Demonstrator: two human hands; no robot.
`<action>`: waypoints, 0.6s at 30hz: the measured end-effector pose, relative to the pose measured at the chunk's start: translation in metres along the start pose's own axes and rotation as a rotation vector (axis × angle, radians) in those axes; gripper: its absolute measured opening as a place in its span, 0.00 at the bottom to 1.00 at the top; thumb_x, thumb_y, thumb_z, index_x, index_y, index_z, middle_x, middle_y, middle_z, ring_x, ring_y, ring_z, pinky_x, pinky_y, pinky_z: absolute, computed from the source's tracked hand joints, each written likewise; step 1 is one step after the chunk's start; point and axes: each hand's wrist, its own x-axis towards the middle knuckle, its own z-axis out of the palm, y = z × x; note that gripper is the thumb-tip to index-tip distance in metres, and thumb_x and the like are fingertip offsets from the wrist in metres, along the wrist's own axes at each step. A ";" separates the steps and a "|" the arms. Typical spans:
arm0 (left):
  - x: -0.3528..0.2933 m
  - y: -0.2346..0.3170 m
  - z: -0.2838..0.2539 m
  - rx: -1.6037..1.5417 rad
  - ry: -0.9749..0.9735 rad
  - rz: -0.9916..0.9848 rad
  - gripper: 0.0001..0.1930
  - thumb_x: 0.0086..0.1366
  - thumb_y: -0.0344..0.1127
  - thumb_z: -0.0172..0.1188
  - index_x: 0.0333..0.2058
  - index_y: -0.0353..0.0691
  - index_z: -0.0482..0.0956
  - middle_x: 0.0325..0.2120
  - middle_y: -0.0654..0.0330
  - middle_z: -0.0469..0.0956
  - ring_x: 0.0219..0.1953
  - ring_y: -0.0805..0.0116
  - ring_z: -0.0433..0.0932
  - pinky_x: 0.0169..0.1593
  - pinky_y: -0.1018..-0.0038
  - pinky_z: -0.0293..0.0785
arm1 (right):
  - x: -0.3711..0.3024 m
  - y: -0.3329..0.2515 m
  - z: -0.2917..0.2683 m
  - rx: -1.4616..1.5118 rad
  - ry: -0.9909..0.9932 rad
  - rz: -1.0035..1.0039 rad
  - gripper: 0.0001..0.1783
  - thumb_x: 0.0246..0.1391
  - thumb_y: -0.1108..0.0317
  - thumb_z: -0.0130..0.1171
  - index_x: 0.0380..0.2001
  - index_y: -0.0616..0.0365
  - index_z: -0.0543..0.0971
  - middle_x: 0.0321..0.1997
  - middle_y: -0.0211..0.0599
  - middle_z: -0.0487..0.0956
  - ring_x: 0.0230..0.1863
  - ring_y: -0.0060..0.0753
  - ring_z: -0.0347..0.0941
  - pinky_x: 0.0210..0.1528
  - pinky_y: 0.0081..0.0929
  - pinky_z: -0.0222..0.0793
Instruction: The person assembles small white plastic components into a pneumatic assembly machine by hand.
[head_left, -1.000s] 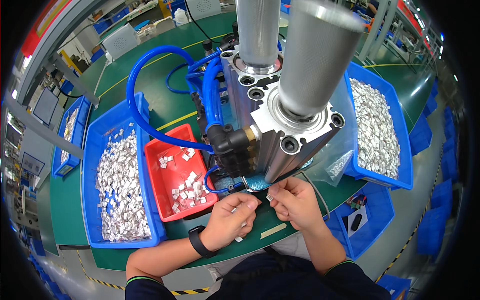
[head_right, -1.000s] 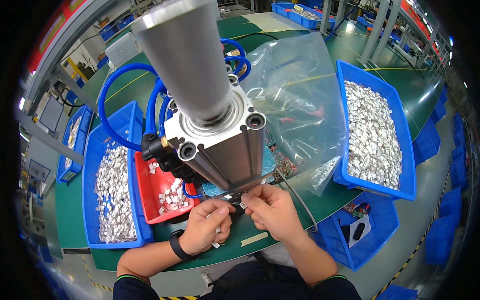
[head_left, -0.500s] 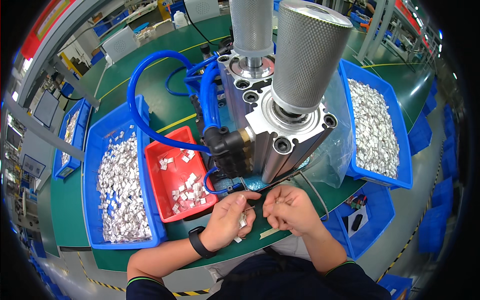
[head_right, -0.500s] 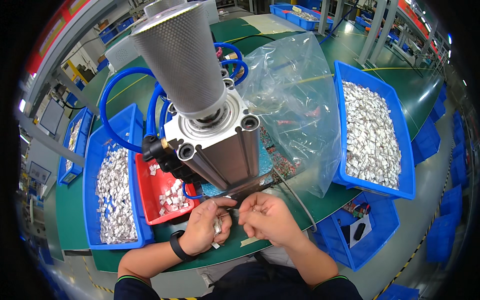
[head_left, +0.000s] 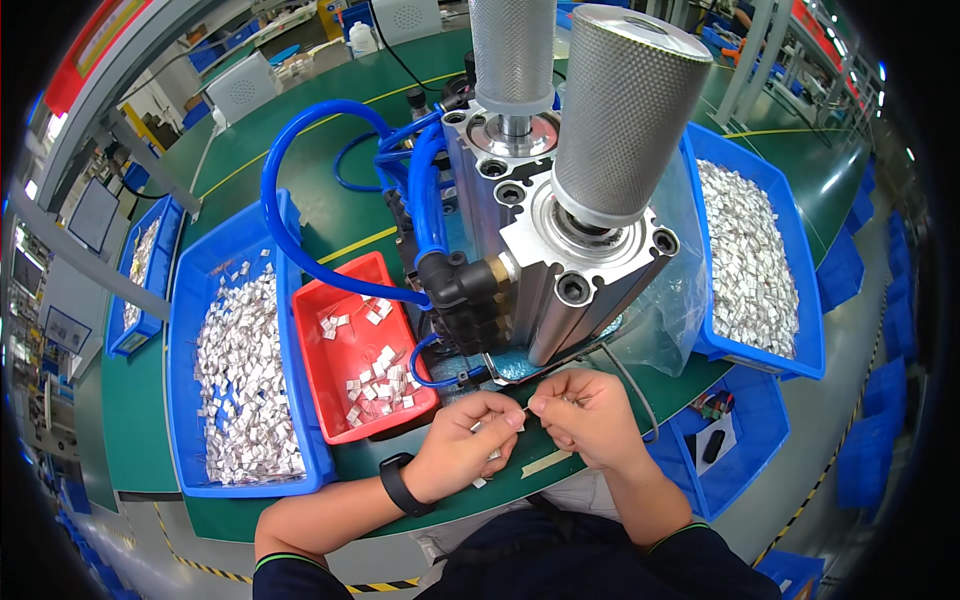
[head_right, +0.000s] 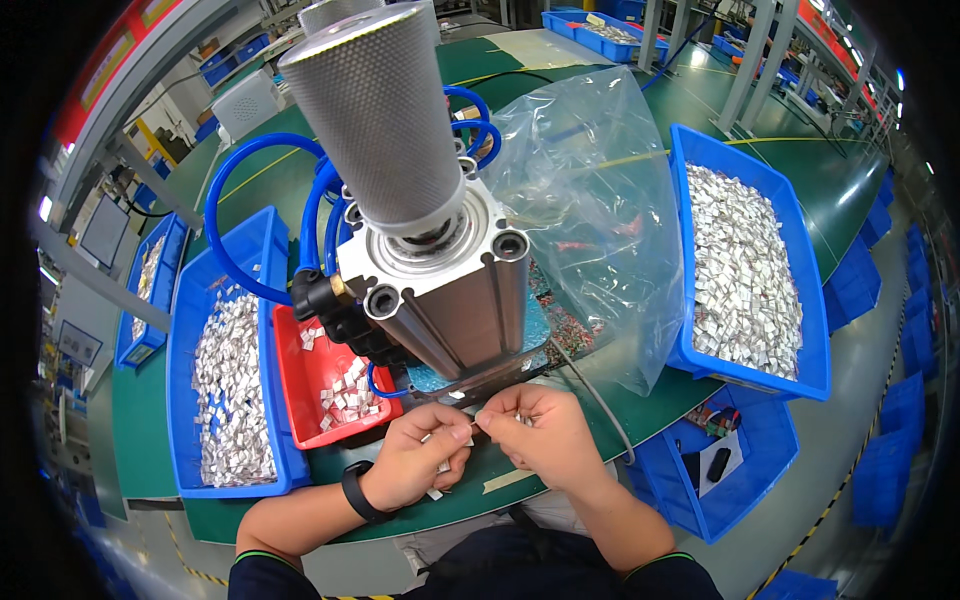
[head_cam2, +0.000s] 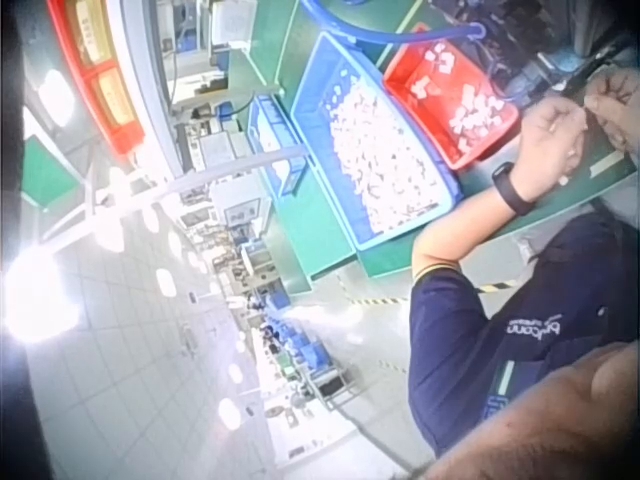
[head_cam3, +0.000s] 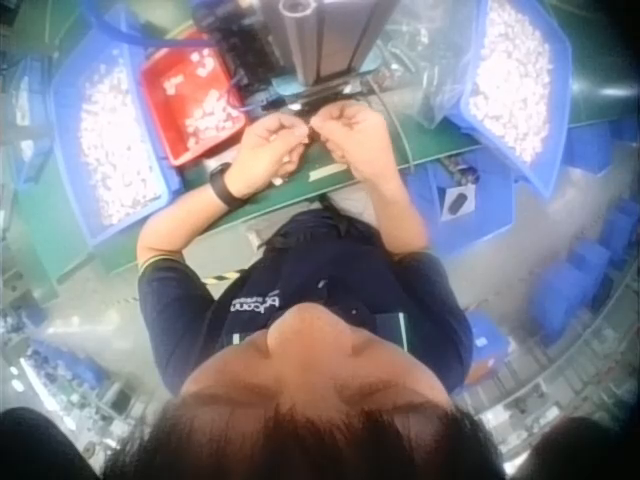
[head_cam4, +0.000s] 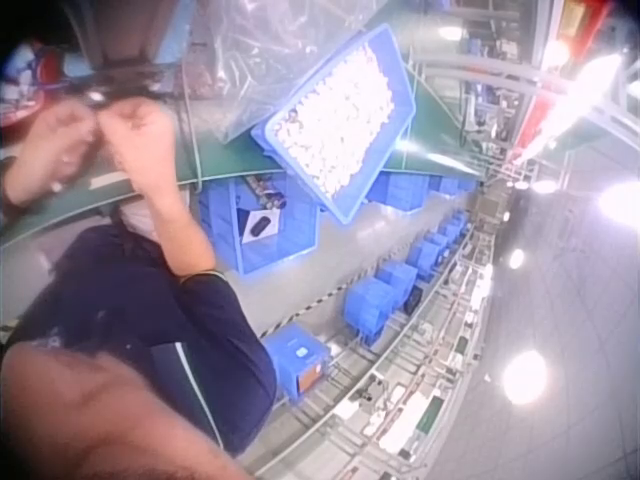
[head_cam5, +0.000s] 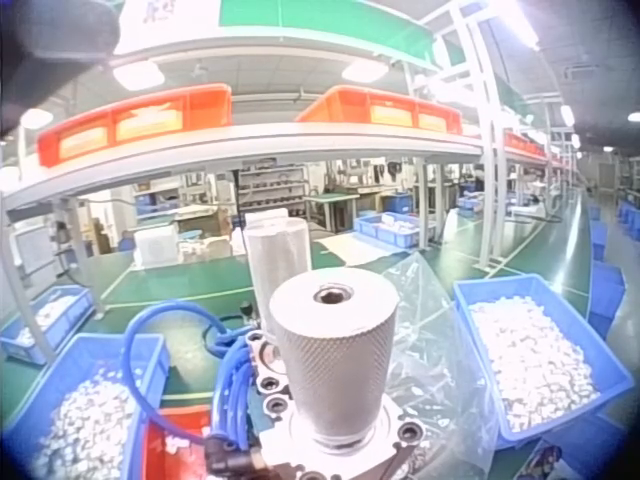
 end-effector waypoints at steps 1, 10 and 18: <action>-0.001 0.001 0.001 0.031 -0.007 -0.003 0.10 0.67 0.35 0.51 0.41 0.35 0.72 0.18 0.63 0.68 0.14 0.80 0.60 0.17 0.82 0.54 | 0.000 0.000 0.000 0.000 0.000 0.000 0.05 0.51 0.76 0.57 0.29 0.67 0.75 0.18 0.30 0.71 0.14 0.12 0.60 0.14 0.12 0.53; -0.001 0.003 0.005 0.004 0.111 0.055 0.10 0.66 0.33 0.53 0.41 0.33 0.75 0.16 0.64 0.68 0.13 0.80 0.60 0.16 0.82 0.55 | -0.009 0.008 -0.001 -0.161 -0.071 -0.003 0.10 0.49 0.68 0.65 0.31 0.62 0.77 0.24 0.24 0.75 0.23 0.07 0.64 0.21 0.09 0.56; -0.005 0.001 0.003 0.062 0.061 0.037 0.12 0.66 0.35 0.53 0.44 0.34 0.75 0.17 0.65 0.68 0.15 0.81 0.62 0.18 0.82 0.56 | -0.008 0.013 -0.002 -0.065 0.044 -0.196 0.05 0.54 0.73 0.58 0.30 0.64 0.74 0.18 0.24 0.70 0.15 0.09 0.58 0.14 0.11 0.49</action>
